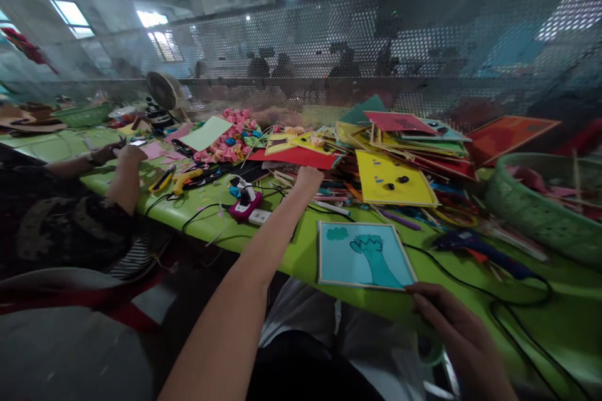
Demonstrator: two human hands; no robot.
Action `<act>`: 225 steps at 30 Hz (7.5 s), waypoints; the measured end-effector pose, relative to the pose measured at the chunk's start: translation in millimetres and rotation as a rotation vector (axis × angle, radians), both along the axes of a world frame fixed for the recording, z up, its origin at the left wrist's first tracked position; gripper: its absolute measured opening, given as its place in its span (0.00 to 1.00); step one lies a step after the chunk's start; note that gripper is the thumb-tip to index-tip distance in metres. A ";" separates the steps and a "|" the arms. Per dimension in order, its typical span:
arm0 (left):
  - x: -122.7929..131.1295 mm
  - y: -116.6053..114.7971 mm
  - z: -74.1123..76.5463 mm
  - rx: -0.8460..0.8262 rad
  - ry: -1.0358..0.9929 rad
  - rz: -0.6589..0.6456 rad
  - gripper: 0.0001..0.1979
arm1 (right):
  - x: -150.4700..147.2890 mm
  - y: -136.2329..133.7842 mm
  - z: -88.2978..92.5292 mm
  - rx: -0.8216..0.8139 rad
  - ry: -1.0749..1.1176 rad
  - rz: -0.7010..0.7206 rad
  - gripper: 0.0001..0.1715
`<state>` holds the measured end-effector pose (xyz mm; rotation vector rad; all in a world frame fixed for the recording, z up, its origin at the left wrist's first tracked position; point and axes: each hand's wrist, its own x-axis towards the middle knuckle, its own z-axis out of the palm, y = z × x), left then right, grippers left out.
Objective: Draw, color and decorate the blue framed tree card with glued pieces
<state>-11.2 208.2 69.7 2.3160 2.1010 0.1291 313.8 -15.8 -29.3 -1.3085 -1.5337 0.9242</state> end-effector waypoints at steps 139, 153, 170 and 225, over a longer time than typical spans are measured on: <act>2.6 -253.5 -90.4 0.251 -0.637 -0.325 0.10 | -106.1 48.9 34.4 -0.026 0.181 0.100 0.24; 3.0 -253.2 -93.3 0.317 -0.632 -0.325 0.08 | -106.2 47.9 38.5 -0.040 0.134 0.111 0.23; 3.4 -251.7 -96.2 0.367 -0.642 -0.353 0.07 | -102.0 46.6 35.9 -0.054 0.098 0.119 0.21; 3.5 -249.9 -92.5 0.369 -0.691 -0.362 0.09 | -101.7 41.2 43.2 -0.156 -0.141 0.008 0.19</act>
